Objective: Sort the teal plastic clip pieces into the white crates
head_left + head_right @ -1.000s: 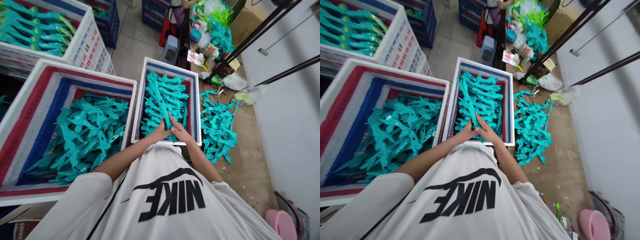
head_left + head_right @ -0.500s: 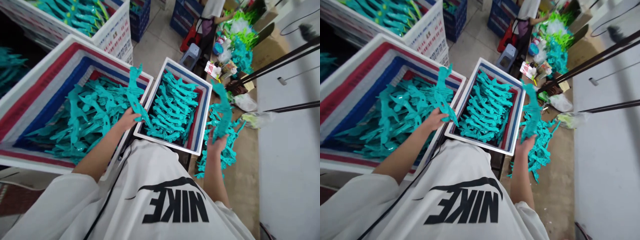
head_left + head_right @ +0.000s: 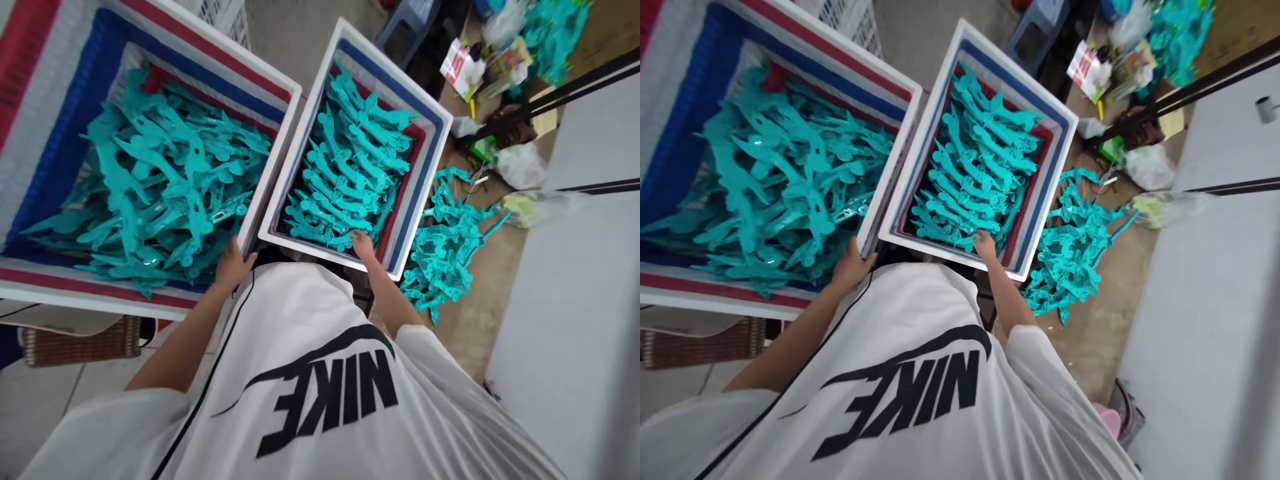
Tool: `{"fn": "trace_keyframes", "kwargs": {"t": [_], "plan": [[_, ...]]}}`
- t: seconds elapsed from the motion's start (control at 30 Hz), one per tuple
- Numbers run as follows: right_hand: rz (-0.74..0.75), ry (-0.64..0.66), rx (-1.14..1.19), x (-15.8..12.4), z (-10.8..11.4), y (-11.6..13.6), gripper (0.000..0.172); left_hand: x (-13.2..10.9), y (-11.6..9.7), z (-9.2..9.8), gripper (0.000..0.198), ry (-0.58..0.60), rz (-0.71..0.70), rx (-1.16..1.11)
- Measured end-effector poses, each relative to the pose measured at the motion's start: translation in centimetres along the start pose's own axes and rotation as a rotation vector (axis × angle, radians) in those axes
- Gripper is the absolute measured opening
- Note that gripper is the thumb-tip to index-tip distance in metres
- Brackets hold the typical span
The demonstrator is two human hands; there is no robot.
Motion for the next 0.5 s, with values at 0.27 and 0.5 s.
{"fn": "trace_keyframes", "kwargs": {"t": [0.27, 0.5], "plan": [[-0.161, 0.15, -0.471, 11.8, -1.9, 0.8, 0.07, -5.1, 1.3, 4.2, 0.068, 0.066, -0.058, 0.127], [0.087, 0.291, -0.1, 10.3, 0.5, 3.7, 0.044, -5.8, -6.8, 4.1, 0.047, 0.263, -0.152, 0.007]]}}
Point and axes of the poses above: each hand's wrist, its own x-axis towards the middle knuckle, its own z-axis out of the back of the hand, y = z × x, the point moved 8 cm from there along x, towards the middle knuckle, and after that the axes turned 5 degrees about y, right-handed, at the moved point
